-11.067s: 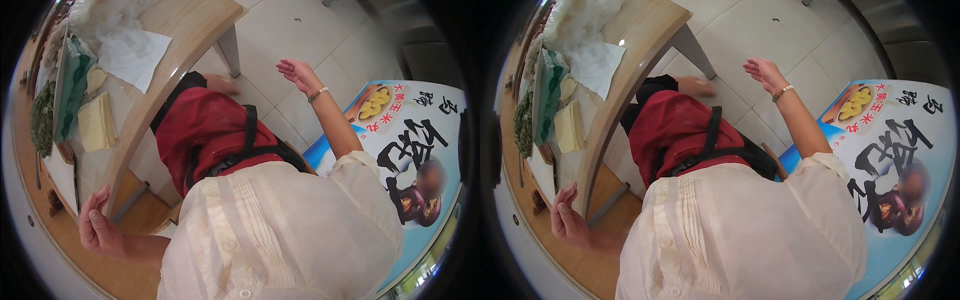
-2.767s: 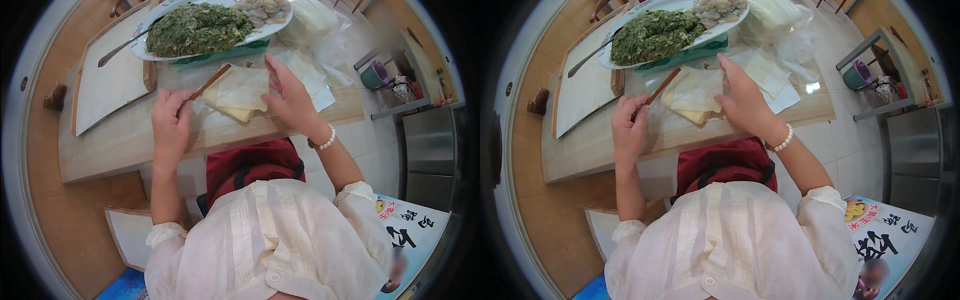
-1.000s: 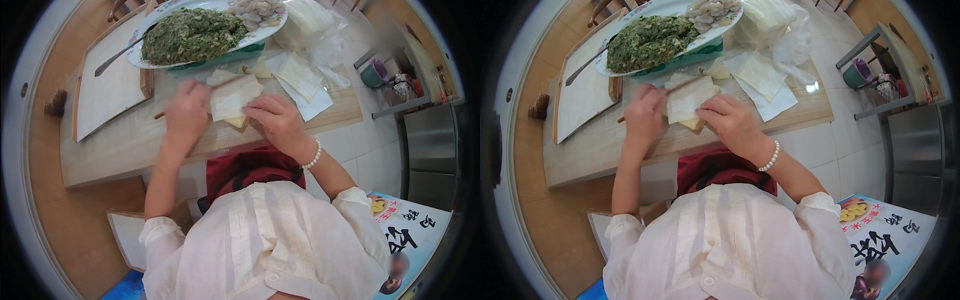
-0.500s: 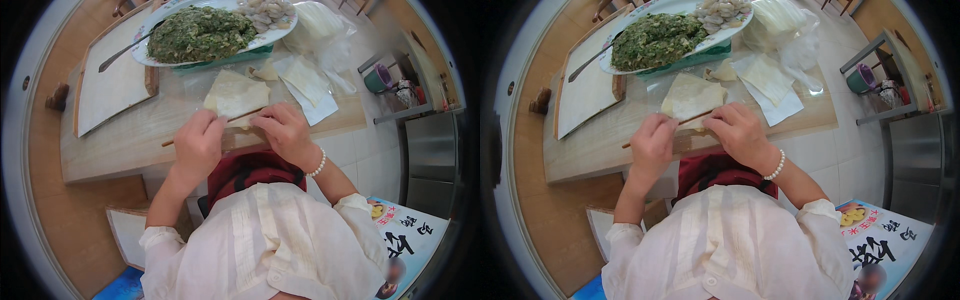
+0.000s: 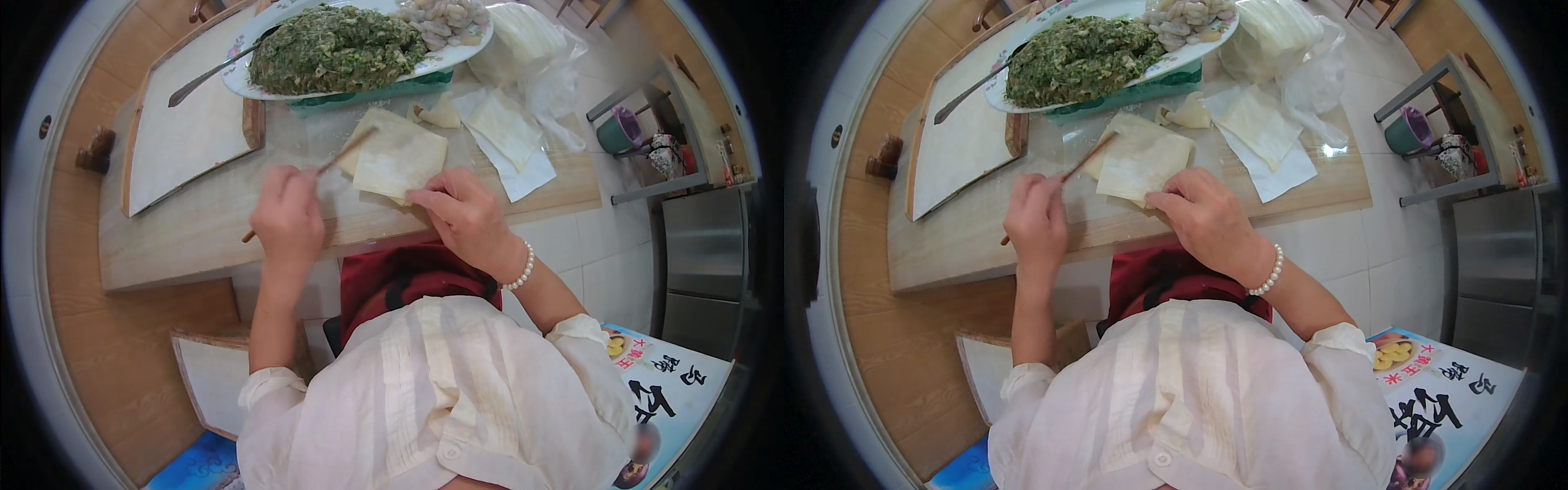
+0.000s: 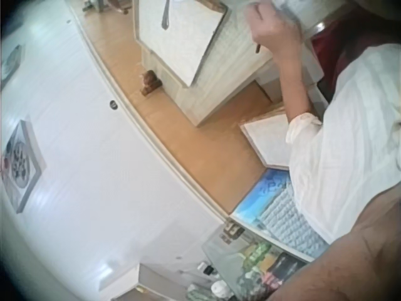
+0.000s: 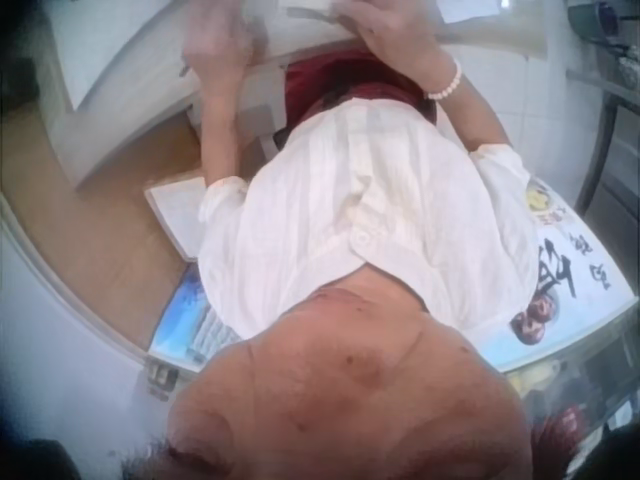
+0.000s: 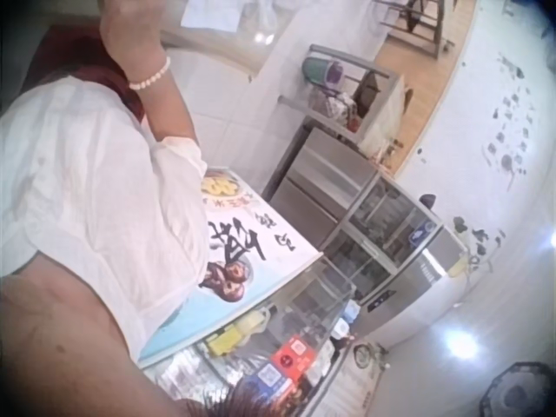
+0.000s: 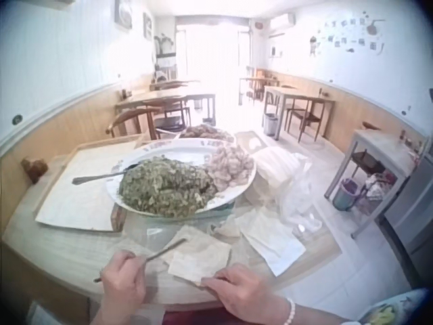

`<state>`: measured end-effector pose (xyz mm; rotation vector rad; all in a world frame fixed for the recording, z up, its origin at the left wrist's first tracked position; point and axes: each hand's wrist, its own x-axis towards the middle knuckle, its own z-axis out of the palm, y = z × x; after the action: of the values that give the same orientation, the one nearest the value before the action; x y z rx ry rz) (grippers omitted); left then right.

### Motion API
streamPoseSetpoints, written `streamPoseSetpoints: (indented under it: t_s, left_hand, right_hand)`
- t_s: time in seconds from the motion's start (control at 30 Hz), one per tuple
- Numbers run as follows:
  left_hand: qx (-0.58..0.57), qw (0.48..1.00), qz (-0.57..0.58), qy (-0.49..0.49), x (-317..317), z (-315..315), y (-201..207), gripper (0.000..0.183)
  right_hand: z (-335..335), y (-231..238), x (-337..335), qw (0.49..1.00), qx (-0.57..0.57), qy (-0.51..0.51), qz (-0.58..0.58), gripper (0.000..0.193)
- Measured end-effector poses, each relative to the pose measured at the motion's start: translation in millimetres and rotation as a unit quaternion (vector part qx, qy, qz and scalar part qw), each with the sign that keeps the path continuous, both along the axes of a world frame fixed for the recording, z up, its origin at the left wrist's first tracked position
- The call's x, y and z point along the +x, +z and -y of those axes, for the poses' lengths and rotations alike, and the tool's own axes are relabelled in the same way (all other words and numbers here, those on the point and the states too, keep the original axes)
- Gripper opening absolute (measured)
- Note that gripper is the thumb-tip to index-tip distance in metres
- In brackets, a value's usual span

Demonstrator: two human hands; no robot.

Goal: The person prepares to wrap dumplings by first retrieving a tissue from a box on a counter, then cleaning their hands and a work surface with it; they then use a spoon to take filling from a large plate and place it onto individual square dumpling wrappers.

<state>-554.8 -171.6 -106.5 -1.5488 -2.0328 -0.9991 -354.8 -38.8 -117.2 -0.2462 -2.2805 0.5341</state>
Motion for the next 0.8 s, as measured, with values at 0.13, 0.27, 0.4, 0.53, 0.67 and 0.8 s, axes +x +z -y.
streamPoseSetpoints:
  t_s: [0.13,0.27,0.4,0.53,0.67,0.8]
  left_hand:
    - [-0.025,0.997,-0.037,-0.065,10,0,-4,0.019]
    - [0.016,1.0,0.001,-0.006,-10,-8,4,0.014]
    - [0.027,0.997,0.063,-0.033,-10,-14,5,0.012]
    - [-0.018,0.984,0.135,-0.115,-8,-22,11,0.012]
    - [-0.051,0.981,0.088,-0.166,9,-21,9,0.015]
    - [-0.057,0.997,0.033,-0.025,-5,0,1,0.016]
  right_hand:
    - [-2,-1,0,1.0,0.0,0.006,0.003,0.032]
    - [-8,6,1,0.999,-0.036,0.011,0.008,0.024]
    - [-33,15,-9,0.988,-0.123,-0.097,-0.003,0.017]
    - [-52,10,-16,0.972,-0.177,-0.129,0.085,0.015]
    - [-56,6,-18,0.962,-0.234,-0.13,0.053,0.016]
    - [-53,5,-14,0.95,-0.273,-0.144,0.051,0.016]
